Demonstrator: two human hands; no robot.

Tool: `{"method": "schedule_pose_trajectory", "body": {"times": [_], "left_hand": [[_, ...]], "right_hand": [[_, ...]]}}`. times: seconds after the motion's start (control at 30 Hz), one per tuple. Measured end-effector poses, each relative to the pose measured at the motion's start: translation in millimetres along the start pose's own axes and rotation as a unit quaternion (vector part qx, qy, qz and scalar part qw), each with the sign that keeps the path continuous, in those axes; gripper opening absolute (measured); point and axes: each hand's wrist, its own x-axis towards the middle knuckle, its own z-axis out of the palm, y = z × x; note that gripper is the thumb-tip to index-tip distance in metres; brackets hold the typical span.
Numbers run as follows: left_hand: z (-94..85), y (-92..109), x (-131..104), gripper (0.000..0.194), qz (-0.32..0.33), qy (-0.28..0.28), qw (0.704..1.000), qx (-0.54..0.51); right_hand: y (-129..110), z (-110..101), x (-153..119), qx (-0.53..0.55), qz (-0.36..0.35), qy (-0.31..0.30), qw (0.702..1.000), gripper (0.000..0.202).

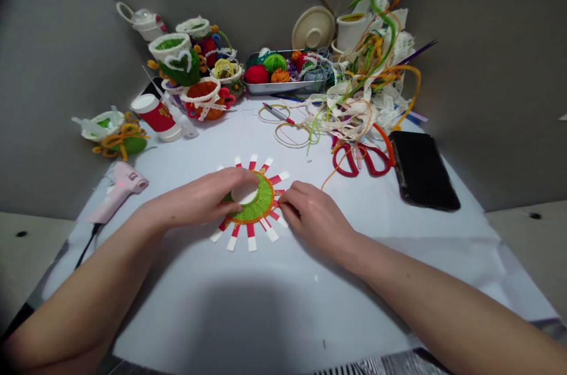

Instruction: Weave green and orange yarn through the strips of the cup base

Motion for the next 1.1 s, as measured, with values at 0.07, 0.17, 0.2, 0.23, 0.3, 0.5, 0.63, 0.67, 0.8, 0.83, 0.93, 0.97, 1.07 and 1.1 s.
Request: {"method": "schedule_pose_trajectory", "body": {"times": [0.07,0.17,0.2,0.23,0.3,0.5,0.63,0.67,0.8,0.83,0.93,0.97,1.07,1.1], "left_hand": [[0.8,2.5,-0.4,0.052,0.006,0.008,1.000,-0.011],[2.5,5.2,-0.3,0.055,0.000,0.028,1.000,-0.011],[3.2,5.7,0.1,0.054,-0.011,0.035,0.999,-0.004],[3.9,6.0,0.8,0.051,-0.025,0.043,0.999,0.007],[4.9,6.2,2.5,0.048,-0.053,0.057,0.996,0.031],[2.3,6.3,2.8,0.039,-0.053,0.048,0.996,0.057],[-0.6,3.6,-0.1,0.043,0.000,0.056,0.998,0.023],[-0.6,2.6,-0.3,0.044,0.007,0.051,0.999,0.012],[0.8,-0.1,1.3,0.042,0.017,0.021,1.000,0.003],[1.1,-0.2,1.7,0.042,0.019,0.015,1.000,0.007],[1.0,-0.3,2.2,0.044,0.019,0.003,1.000,0.017],[0.7,-0.5,2.0,0.044,0.018,0.002,1.000,0.016],[-0.1,-1.8,1.1,0.044,0.017,0.005,1.000,0.004],[-0.1,-2.5,0.8,0.043,0.018,0.005,1.000,0.000]], "right_hand": [[-0.4,0.5,0.0,-0.004,-0.002,0.000,1.000,0.018],[-1.3,0.0,-0.5,-0.007,-0.005,-0.006,1.000,0.017],[-1.5,-0.3,-0.6,-0.007,-0.003,-0.009,1.000,0.017],[-1.6,-0.5,-0.7,-0.008,0.000,-0.012,1.000,0.017],[-1.6,-0.8,-0.9,-0.010,0.006,-0.017,1.000,0.017],[-1.8,-3.8,-2.1,0.013,-0.019,-0.016,1.000,0.018],[-5.4,-9.5,-5.1,0.043,-0.075,-0.003,0.996,0.020],[-7.0,-11.2,-6.4,0.042,-0.087,-0.004,0.995,0.020],[-16.4,-16.2,-14.7,0.012,-0.138,-0.025,0.990,0.023],[-19.4,-16.5,-17.3,0.002,-0.150,-0.033,0.988,0.024],[-28.3,-13.9,-25.0,-0.024,-0.182,-0.048,0.982,0.028],[-30.9,-12.1,-27.3,-0.034,-0.192,-0.048,0.980,0.029],[-36.6,-5.1,-32.6,-0.065,-0.214,-0.042,0.974,0.035],[-37.9,-2.9,-33.9,-0.072,-0.215,-0.043,0.973,0.037]]}}
